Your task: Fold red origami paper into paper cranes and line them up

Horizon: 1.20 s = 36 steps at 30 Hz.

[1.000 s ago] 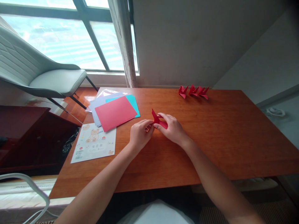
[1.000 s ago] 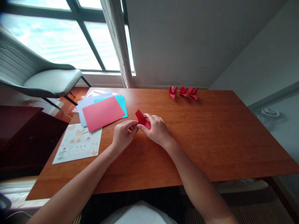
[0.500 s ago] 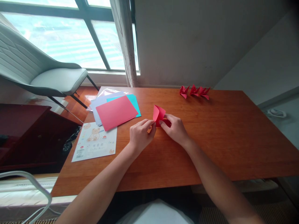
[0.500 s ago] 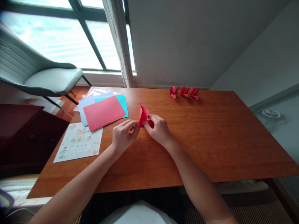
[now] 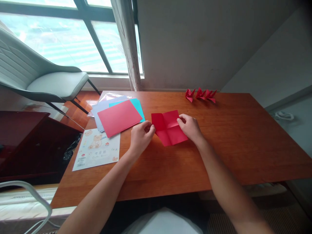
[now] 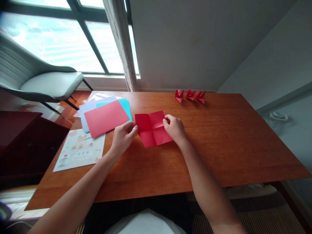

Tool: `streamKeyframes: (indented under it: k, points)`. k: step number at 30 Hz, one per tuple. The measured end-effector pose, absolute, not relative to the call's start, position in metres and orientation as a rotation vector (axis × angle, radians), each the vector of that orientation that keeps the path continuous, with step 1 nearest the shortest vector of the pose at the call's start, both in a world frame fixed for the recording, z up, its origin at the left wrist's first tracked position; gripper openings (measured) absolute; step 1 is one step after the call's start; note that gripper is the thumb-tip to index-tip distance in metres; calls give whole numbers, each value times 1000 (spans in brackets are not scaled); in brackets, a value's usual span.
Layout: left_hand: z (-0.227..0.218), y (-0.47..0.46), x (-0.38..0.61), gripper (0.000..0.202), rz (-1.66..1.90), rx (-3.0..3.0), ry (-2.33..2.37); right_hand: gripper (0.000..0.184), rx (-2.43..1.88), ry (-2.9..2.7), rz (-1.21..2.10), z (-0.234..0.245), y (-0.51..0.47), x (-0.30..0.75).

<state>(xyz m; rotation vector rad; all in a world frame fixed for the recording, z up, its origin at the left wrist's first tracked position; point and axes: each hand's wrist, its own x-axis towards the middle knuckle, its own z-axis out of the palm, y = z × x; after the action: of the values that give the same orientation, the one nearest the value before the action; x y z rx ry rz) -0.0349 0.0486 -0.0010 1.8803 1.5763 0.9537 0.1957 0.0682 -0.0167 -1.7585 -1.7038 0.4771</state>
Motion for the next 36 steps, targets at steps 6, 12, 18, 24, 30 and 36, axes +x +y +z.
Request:
streamKeyframes:
  k: [6, 12, 18, 24, 30, 36]
  points:
    - [6, 48, -42, 17, 553, 2230, 2020, 35, -1792, -1854, 370, -29, 70, 185]
    - [3, 46, -38, 41, 506, 2765, 1552, 45, -1687, -1957, 216, -36, 71, 184]
    - [-1, 43, -36, 40, 400, 2875, 1197, 51, -1606, -2111, 0, -34, 70, 184]
    - [-7, 46, -37, 42, 323, 2828, 986, 31, -1459, -2244, -4, -29, 65, 179]
    - [-10, 43, -44, 38, 372, 2765, 977, 29, -1319, -2311, 153, -32, 50, 178]
    - [-10, 37, -56, 38, 361, 2755, 986, 34, -1245, -2304, 277, -32, 27, 189]
